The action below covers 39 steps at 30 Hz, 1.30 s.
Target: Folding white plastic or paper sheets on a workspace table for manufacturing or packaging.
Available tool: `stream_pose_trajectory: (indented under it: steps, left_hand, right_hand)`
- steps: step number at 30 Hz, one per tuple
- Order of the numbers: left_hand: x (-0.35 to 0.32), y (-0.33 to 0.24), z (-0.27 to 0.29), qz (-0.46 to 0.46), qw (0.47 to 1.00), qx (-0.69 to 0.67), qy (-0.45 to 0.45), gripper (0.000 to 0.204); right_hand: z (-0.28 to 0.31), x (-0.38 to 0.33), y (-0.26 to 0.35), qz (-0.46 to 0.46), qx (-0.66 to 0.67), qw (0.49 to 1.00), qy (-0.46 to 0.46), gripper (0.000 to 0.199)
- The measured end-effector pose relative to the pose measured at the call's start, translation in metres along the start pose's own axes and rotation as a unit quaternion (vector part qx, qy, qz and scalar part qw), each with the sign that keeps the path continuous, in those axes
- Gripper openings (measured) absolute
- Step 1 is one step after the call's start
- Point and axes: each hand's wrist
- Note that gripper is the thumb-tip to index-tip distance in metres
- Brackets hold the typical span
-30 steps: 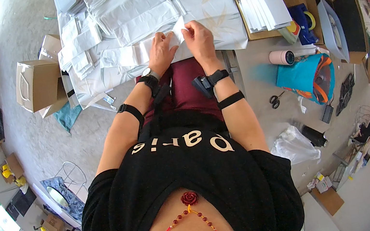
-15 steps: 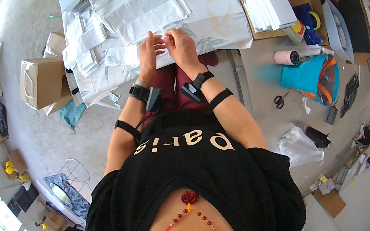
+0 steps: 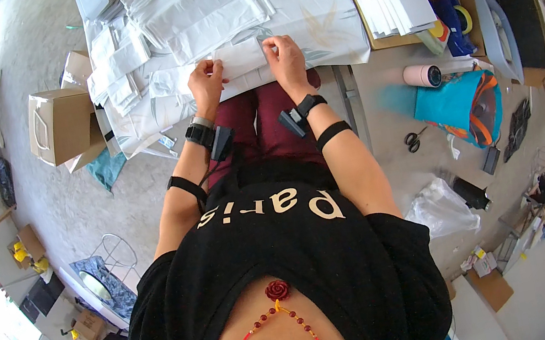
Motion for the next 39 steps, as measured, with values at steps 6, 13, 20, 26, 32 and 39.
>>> stream_pose_trajectory:
  steps: [6,13,20,26,32,39]
  left_hand:
    - [-0.001,-0.005,0.002,-0.007,0.999,0.039,0.000,0.022]
    - [-0.001,-0.005,0.006,-0.006,0.999,0.046,-0.001,0.021]
    - [-0.002,-0.007,0.005,-0.008,0.999,0.040,0.004,0.022]
    - [-0.001,-0.005,0.008,-0.007,0.999,0.048,0.001,0.022]
    - [0.001,-0.006,0.007,0.004,0.998,0.057,0.007,0.022]
    - [0.007,0.023,0.012,-0.063,0.988,0.138,-0.035,0.022]
  right_hand:
    - [-0.004,0.014,-0.012,0.024,-0.016,0.999,0.038,0.014]
    - [-0.012,0.021,-0.016,0.061,-0.033,0.995,0.065,0.019]
    - [-0.015,0.020,-0.031,0.078,-0.085,0.990,0.083,0.023]
    - [-0.011,0.021,-0.024,0.093,-0.104,0.986,0.095,0.027]
    - [-0.010,0.020,-0.037,0.106,-0.095,0.983,0.115,0.031]
    - [-0.001,0.024,-0.044,0.113,-0.072,0.976,0.174,0.042]
Point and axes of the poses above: each hand's wrist, its own x-axis towards the middle knuckle, its own z-axis out of the back of the hand, y = z × x, and after that the axes turned 2 degrees about -y, right-handed
